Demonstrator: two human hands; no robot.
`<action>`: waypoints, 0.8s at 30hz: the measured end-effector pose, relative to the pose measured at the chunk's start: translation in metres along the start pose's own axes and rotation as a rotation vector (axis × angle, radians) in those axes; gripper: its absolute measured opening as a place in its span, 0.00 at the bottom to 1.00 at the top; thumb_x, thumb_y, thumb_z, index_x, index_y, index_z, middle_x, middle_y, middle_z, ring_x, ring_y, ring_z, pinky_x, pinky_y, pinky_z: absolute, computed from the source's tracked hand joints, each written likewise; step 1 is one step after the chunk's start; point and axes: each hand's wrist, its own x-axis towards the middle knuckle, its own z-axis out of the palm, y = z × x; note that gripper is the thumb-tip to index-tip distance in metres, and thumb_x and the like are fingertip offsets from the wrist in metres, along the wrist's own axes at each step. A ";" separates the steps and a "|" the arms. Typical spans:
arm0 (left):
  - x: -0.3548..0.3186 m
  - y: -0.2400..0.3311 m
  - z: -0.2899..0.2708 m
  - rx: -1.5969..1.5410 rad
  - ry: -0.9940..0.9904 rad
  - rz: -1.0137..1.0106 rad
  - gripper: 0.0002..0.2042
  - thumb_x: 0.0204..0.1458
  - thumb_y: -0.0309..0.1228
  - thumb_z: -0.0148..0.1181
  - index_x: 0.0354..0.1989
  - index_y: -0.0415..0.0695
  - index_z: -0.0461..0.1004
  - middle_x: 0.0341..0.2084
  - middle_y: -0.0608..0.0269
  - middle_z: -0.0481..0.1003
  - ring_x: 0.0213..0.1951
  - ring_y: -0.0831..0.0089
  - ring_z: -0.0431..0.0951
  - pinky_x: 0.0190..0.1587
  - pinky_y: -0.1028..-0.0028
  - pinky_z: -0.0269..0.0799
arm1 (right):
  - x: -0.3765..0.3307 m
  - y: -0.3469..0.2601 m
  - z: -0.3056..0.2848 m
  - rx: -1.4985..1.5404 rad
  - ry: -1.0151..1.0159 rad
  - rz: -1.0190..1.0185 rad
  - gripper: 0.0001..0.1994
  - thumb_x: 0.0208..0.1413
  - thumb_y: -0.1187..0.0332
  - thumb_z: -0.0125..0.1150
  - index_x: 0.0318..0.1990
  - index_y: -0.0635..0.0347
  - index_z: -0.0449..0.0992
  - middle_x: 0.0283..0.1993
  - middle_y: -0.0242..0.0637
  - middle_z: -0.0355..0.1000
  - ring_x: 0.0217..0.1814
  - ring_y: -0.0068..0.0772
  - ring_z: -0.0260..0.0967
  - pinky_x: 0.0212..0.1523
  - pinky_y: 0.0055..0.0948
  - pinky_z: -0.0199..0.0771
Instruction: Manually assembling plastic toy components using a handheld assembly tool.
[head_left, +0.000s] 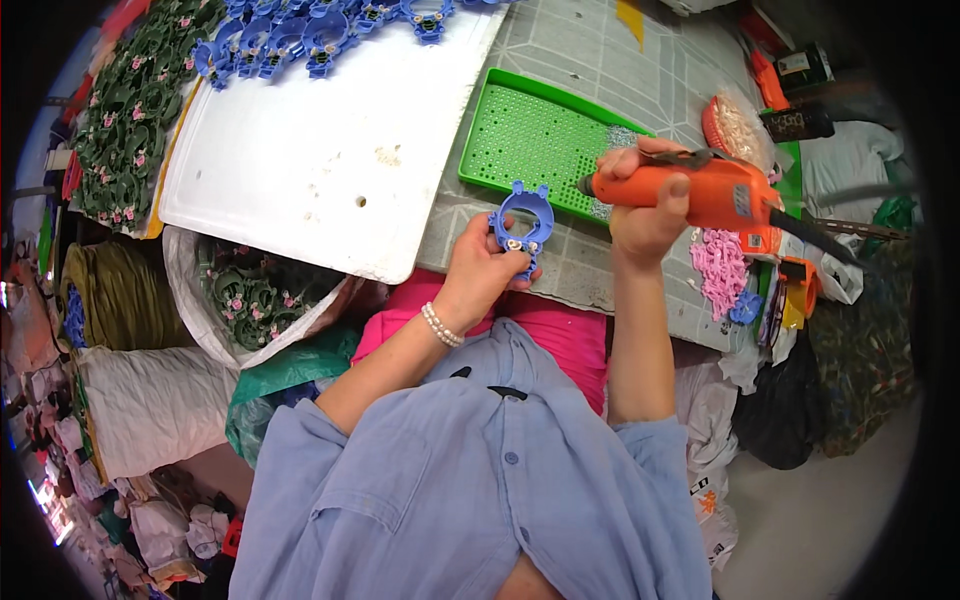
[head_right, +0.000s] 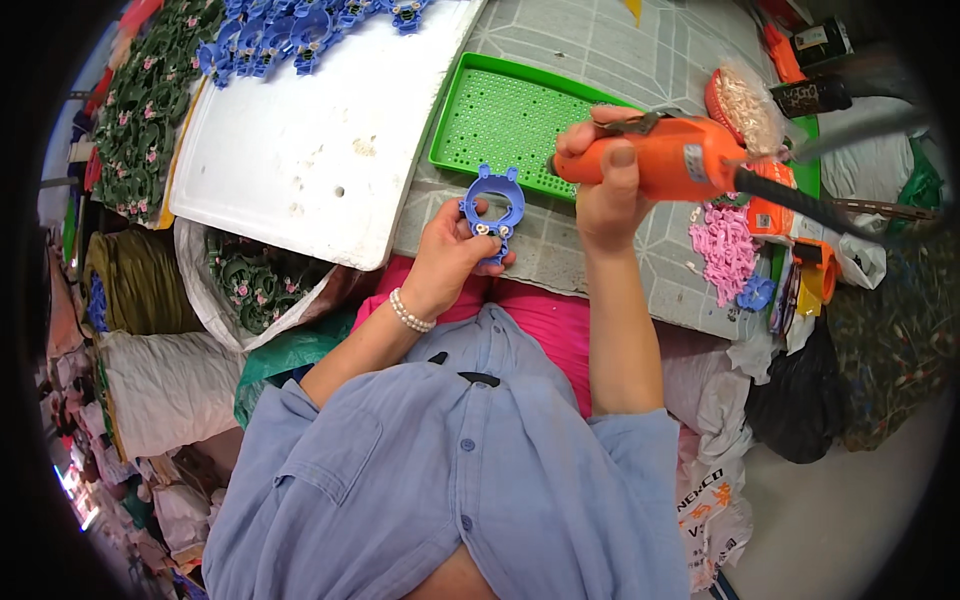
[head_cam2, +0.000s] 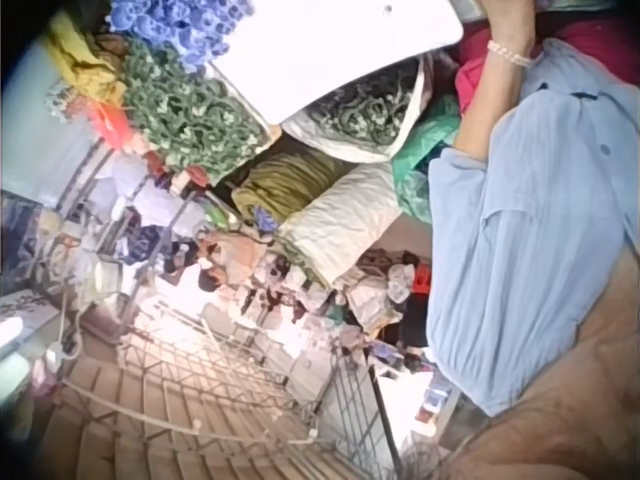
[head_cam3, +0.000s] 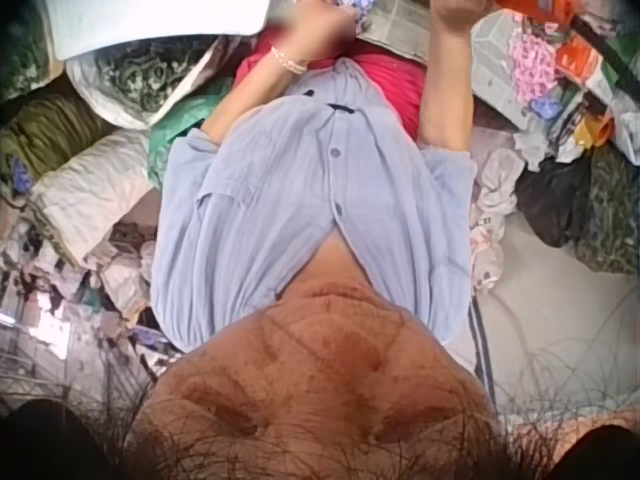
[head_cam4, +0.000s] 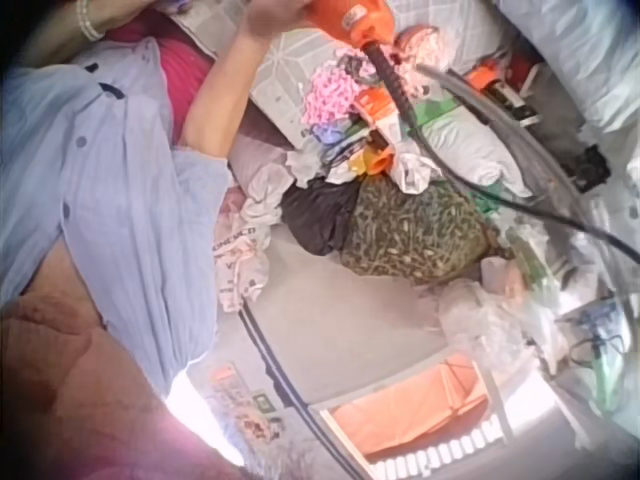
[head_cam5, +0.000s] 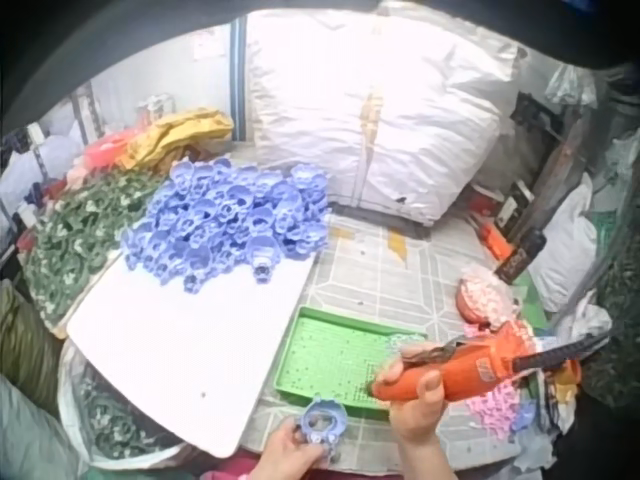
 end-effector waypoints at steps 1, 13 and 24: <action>0.001 0.000 0.000 -0.003 0.003 0.000 0.20 0.46 0.17 0.52 0.48 0.39 0.57 0.32 0.57 0.73 0.28 0.69 0.78 0.25 0.79 0.76 | -0.002 -0.006 0.003 -0.025 -0.032 -0.006 0.25 0.49 0.48 0.54 0.42 0.64 0.64 0.27 0.37 0.66 0.30 0.32 0.64 0.37 0.36 0.66; 0.001 0.000 0.001 0.017 -0.016 0.035 0.16 0.46 0.21 0.56 0.44 0.41 0.60 0.31 0.61 0.74 0.27 0.73 0.78 0.25 0.79 0.74 | -0.049 -0.022 0.037 -0.003 -0.230 0.113 0.31 0.48 0.39 0.53 0.43 0.61 0.61 0.28 0.36 0.66 0.32 0.33 0.64 0.40 0.39 0.66; 0.000 -0.003 0.000 0.021 -0.026 0.055 0.15 0.46 0.21 0.56 0.42 0.41 0.62 0.32 0.62 0.74 0.28 0.73 0.78 0.26 0.78 0.75 | -0.057 -0.010 0.035 0.008 -0.179 0.150 0.29 0.48 0.41 0.55 0.42 0.60 0.62 0.27 0.35 0.65 0.31 0.32 0.64 0.40 0.38 0.65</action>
